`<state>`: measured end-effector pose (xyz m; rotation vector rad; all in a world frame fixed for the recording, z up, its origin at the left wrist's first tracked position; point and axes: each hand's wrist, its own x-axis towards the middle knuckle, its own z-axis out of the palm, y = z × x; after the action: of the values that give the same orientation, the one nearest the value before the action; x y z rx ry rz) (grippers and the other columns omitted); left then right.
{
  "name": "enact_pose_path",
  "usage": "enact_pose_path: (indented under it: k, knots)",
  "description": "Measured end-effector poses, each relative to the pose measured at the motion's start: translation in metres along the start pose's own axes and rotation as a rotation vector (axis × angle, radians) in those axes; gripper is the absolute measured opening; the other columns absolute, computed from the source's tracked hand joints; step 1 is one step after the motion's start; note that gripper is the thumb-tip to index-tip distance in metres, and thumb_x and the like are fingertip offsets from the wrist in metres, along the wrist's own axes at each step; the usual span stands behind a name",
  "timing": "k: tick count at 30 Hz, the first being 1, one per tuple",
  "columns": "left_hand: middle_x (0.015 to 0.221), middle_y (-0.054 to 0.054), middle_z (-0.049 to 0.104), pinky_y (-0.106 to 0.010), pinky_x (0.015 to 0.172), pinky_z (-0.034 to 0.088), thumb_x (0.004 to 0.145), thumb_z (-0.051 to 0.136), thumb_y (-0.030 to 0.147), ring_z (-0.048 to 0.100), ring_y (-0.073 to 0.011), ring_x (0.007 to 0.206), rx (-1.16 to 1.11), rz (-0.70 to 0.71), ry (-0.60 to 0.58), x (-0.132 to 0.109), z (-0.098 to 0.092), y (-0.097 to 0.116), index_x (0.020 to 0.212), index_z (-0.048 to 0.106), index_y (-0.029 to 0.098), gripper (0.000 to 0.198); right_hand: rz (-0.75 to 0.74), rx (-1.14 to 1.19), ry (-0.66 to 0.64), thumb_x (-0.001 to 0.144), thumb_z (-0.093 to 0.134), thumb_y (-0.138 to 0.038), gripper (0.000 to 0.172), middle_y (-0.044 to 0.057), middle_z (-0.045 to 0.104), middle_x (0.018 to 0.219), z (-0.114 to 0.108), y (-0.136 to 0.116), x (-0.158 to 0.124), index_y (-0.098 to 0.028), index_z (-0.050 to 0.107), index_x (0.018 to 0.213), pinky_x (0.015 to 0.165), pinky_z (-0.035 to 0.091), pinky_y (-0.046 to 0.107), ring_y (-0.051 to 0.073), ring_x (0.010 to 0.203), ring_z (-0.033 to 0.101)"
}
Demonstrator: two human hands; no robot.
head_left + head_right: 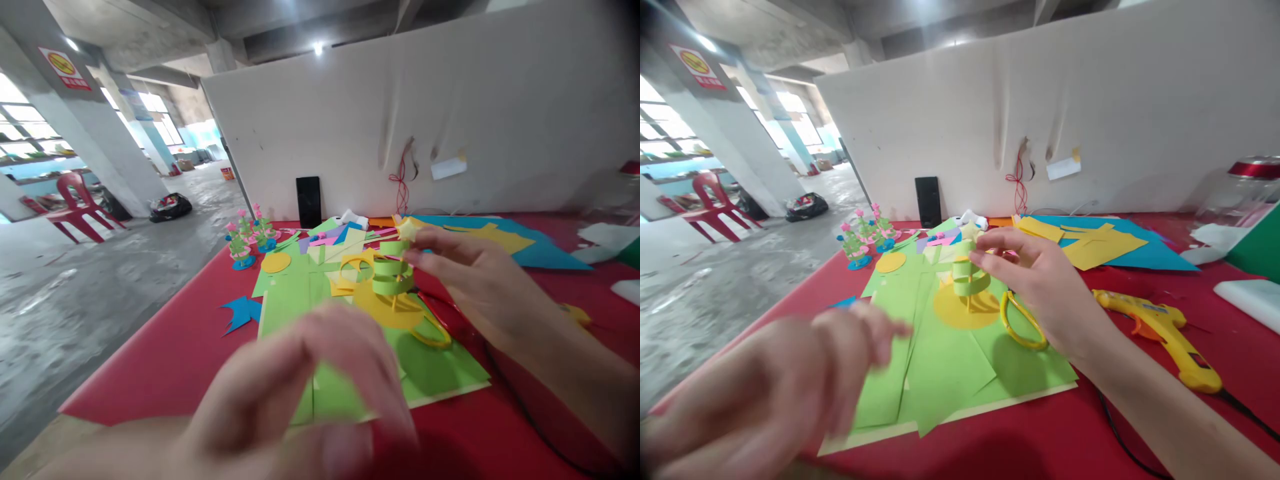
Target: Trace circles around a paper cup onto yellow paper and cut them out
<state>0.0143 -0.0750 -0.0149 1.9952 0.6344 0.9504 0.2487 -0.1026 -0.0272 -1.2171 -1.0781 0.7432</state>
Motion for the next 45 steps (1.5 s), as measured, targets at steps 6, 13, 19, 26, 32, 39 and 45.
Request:
enact_pose_path:
  k: [6, 13, 19, 26, 32, 39, 45]
  knots:
    - [0.109, -0.001, 0.053, -0.035, 0.103, 0.034, 0.084, 0.058, 0.027, 0.046, -0.0177, 0.111, 0.010, 0.108, -0.081, 0.052, 0.013, -0.032, 0.103, 0.053, 0.024, 0.020, 0.136, 0.088, -0.120, 0.071, 0.071, -0.033, 0.011, -0.002, 0.067, 0.086, 0.012, 0.010, 0.000, -0.028, 0.068, 0.080, 0.089, 0.039, 0.034, 0.018, 0.093, 0.059]
    - [0.107, -0.004, 0.052, -0.033, 0.098, 0.035, 0.080, 0.062, 0.026, 0.046, -0.0182, 0.109, 0.056, 0.135, -0.124, 0.056, 0.019, -0.046, 0.095, 0.052, 0.020, 0.019, 0.162, 0.077, -0.208, 0.064, 0.075, -0.031, 0.013, 0.002, 0.062, 0.096, 0.025, 0.013, -0.007, -0.026, 0.071, 0.075, 0.079, 0.045, 0.030, 0.018, 0.090, 0.057]
    - [0.105, -0.005, 0.051, -0.032, 0.096, 0.035, 0.080, 0.062, 0.022, 0.046, -0.0183, 0.108, 0.045, 0.176, -0.081, 0.056, 0.019, -0.044, 0.080, 0.051, 0.019, 0.011, 0.157, 0.023, -0.234, 0.066, 0.072, -0.032, 0.010, 0.002, 0.057, 0.089, 0.031, 0.011, -0.007, -0.022, 0.072, 0.070, 0.077, 0.043, 0.027, 0.016, 0.088, 0.054]
    - [0.101, -0.005, 0.050, -0.032, 0.094, 0.035, 0.078, 0.062, 0.017, 0.047, -0.0179, 0.105, 0.058, 0.179, -0.088, 0.060, 0.019, -0.048, 0.076, 0.054, 0.017, 0.009, 0.142, 0.022, -0.248, 0.067, 0.072, -0.031, 0.010, 0.001, 0.054, 0.086, 0.032, 0.017, -0.006, -0.022, 0.072, 0.070, 0.074, 0.040, 0.027, 0.015, 0.084, 0.051]
    - [0.100, -0.005, 0.052, -0.031, 0.093, 0.036, 0.079, 0.062, 0.019, 0.048, -0.0170, 0.104, 0.015, 0.160, -0.140, 0.062, 0.017, -0.055, 0.078, 0.055, 0.017, 0.008, 0.104, 0.003, -0.230, 0.066, 0.072, -0.032, 0.013, 0.001, 0.056, 0.085, 0.030, 0.025, -0.004, -0.021, 0.072, 0.072, 0.071, 0.040, 0.031, 0.016, 0.078, 0.052]
    - [0.103, -0.005, 0.052, -0.033, 0.092, 0.036, 0.079, 0.063, 0.022, 0.049, -0.0185, 0.103, 0.056, 0.152, -0.140, 0.064, 0.017, -0.064, 0.083, 0.060, 0.019, 0.007, 0.059, 0.015, -0.227, 0.068, 0.069, -0.028, 0.008, 0.002, 0.059, 0.088, 0.030, 0.031, -0.004, -0.023, 0.072, 0.074, 0.074, 0.044, 0.030, 0.016, 0.082, 0.056]
    - [0.102, -0.003, 0.053, -0.033, 0.090, 0.038, 0.078, 0.064, 0.025, 0.049, -0.0195, 0.104, 0.080, 0.141, -0.150, 0.067, 0.015, -0.071, 0.080, 0.064, 0.021, 0.005, 0.060, 0.014, -0.218, 0.067, 0.070, -0.026, 0.009, 0.002, 0.060, 0.086, 0.030, 0.037, -0.003, -0.022, 0.072, 0.074, 0.073, 0.045, 0.029, 0.015, 0.079, 0.058]
